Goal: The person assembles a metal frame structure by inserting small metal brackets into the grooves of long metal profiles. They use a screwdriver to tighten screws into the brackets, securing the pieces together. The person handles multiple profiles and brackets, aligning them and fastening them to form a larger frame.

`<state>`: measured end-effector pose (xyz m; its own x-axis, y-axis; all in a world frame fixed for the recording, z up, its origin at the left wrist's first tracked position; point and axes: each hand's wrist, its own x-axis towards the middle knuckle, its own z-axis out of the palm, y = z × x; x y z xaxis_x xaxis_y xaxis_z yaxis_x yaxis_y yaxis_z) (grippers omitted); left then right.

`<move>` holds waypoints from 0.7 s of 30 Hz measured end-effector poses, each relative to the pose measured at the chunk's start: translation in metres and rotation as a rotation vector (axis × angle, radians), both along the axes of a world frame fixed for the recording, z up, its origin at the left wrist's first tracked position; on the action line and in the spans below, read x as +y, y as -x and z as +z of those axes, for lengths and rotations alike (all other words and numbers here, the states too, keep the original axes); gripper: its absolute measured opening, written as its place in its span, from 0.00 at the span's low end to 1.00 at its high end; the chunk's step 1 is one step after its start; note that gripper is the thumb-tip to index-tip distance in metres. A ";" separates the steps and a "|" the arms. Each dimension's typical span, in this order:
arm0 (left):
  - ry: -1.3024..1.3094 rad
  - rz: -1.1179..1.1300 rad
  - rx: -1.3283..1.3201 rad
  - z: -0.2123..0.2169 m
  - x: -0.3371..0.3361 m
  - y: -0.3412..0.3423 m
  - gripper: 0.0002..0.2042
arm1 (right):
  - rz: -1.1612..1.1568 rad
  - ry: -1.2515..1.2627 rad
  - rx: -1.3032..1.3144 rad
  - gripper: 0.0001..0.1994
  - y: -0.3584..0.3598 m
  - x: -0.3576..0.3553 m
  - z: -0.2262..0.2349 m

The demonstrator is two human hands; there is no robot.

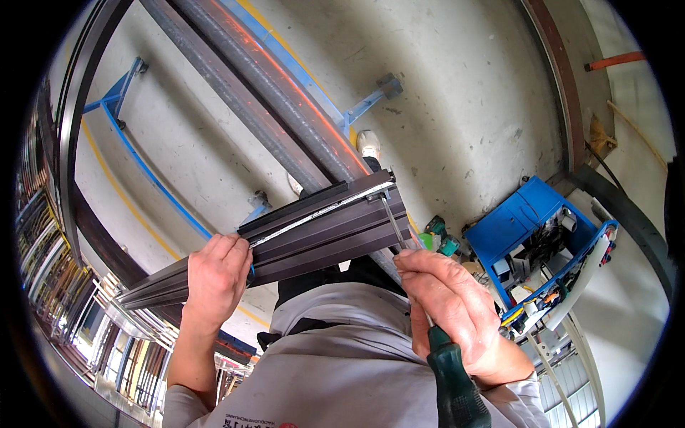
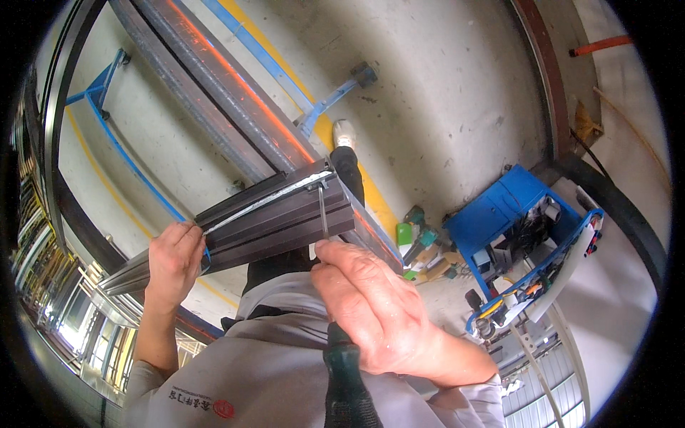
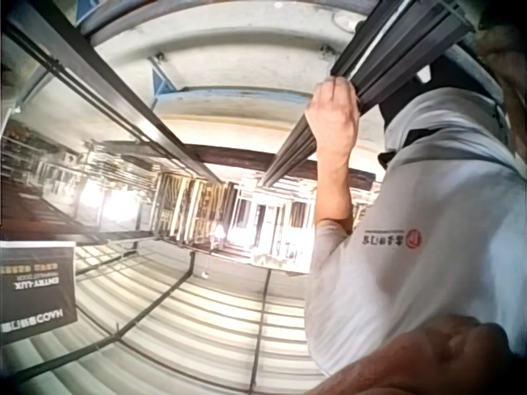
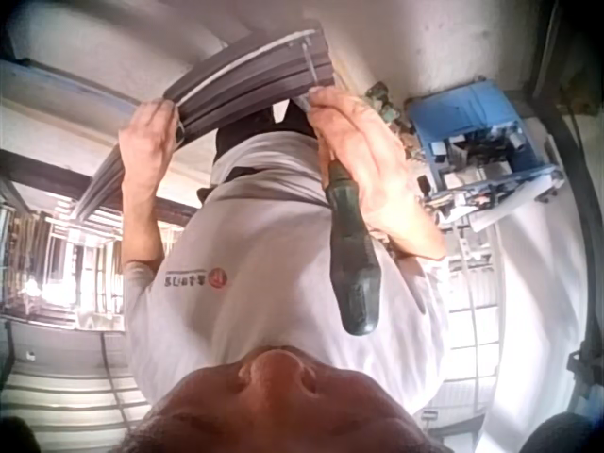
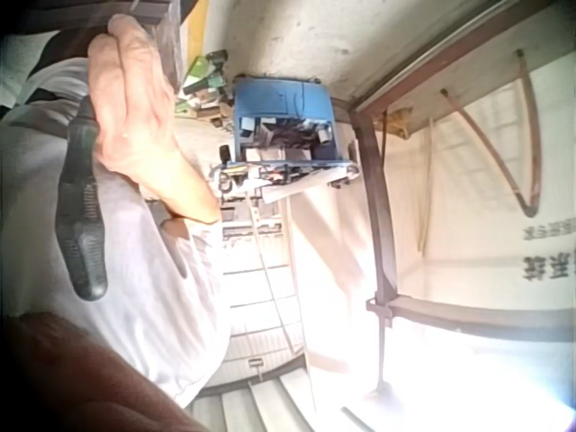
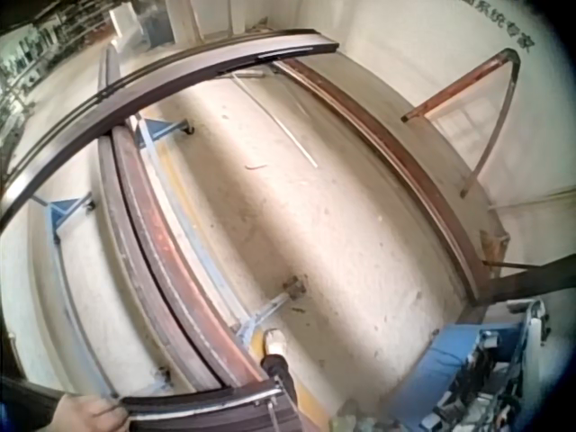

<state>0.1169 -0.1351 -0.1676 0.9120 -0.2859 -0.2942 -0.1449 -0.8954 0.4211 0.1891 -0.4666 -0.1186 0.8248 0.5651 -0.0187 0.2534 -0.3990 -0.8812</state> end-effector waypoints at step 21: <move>-0.017 -0.022 0.016 0.001 0.001 -0.001 0.10 | 0.014 -0.025 0.000 0.21 -0.006 0.003 0.001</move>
